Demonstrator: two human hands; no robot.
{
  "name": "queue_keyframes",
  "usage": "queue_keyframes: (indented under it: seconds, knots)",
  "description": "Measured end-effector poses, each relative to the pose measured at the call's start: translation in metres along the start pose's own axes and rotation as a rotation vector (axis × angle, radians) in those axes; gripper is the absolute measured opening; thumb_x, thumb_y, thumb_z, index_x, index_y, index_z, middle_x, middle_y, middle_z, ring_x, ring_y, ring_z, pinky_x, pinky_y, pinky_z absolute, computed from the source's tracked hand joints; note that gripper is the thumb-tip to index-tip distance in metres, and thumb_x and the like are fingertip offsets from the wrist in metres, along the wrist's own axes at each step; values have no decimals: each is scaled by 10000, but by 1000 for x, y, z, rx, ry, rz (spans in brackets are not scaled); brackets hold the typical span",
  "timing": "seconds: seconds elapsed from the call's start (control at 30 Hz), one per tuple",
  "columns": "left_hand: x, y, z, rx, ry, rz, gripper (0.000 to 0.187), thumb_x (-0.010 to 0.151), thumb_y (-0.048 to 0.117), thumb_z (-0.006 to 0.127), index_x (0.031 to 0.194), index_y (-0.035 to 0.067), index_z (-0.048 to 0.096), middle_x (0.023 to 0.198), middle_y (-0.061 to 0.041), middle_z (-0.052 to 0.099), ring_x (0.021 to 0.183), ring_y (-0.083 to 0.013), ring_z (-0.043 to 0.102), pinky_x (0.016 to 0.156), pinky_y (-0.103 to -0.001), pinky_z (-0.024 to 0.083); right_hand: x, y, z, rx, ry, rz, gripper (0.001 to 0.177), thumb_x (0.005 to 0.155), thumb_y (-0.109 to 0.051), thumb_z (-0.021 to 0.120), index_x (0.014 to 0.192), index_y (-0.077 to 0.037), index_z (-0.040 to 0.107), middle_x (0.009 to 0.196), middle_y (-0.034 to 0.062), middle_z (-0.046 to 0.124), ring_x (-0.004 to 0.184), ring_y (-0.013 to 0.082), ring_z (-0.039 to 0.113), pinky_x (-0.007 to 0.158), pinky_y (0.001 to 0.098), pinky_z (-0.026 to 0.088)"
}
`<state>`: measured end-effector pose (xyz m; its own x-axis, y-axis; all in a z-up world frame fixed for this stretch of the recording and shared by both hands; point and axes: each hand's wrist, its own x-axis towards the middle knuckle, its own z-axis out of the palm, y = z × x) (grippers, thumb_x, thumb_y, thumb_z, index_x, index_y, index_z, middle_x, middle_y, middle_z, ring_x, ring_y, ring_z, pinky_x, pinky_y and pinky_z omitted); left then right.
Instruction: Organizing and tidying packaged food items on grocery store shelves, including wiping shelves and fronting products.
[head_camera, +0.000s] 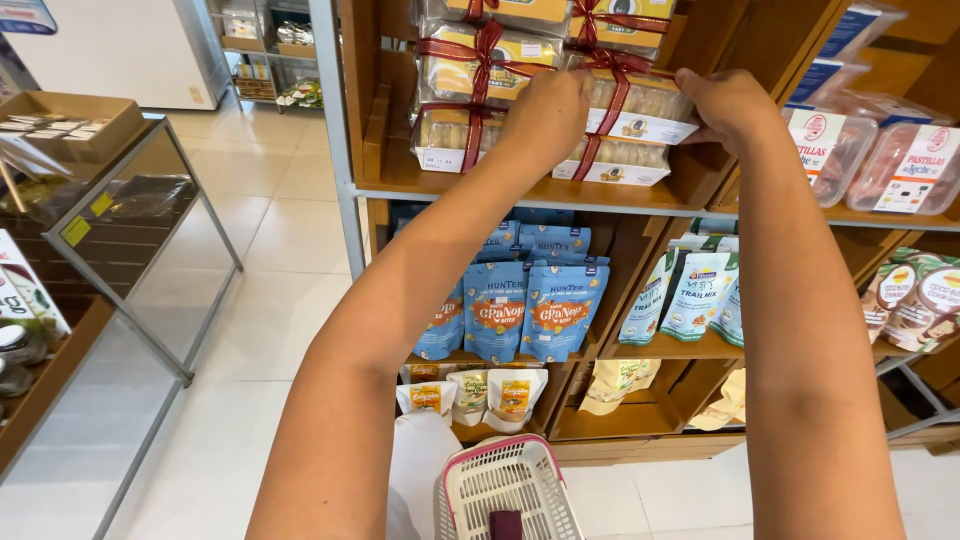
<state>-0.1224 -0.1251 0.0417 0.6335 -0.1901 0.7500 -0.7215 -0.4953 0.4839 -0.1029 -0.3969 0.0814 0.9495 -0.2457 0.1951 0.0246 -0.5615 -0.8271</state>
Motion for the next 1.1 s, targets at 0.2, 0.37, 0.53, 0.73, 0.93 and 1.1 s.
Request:
queue_keyframes:
  seconds: [0.2,0.37,0.53,0.73,0.93,1.1]
  knots:
    - [-2,-4,13,-79,87,34,199,949,132,598,953,-17,730,883,-258,726,862,-444,700,789,-511,558,1,13,0,-12,119,-129,462,1043,-385,705,1170,59,687,969,110,688,789,186,607,677,344,522]
    - [-7,-7,23,-77,197,273,211,985,86,569,1079,-69,678,1056,-296,699,1016,-461,681,888,-508,549,18,35,15,372,109,-198,403,1034,-246,661,1358,-23,573,1096,73,686,891,146,641,701,304,569]
    - [-14,3,20,-45,166,269,289,981,57,558,1193,-117,648,1291,-348,619,1116,-475,648,987,-476,531,44,82,41,641,147,-377,516,1077,-89,648,1530,-73,402,1260,99,604,1062,175,584,886,301,546]
    - [-14,-29,46,36,68,182,275,980,62,571,1188,-88,670,1269,-325,640,1158,-473,645,1027,-478,523,34,93,57,604,182,-564,506,1087,-3,606,1518,-79,351,1402,121,539,1237,189,559,1091,304,510]
    - [-7,-16,-1,-57,-39,-50,263,967,145,623,1189,47,721,1034,-235,747,923,-367,742,857,-436,577,29,89,59,340,313,-617,465,1137,-18,619,1533,-76,382,1444,151,540,1310,231,525,1152,339,448]
    - [11,-44,-79,-54,444,133,156,948,125,720,1088,57,723,998,-158,765,895,-312,741,809,-420,570,3,60,60,390,183,-580,606,1041,2,676,1525,-82,322,1509,149,510,1389,256,515,1156,358,472]
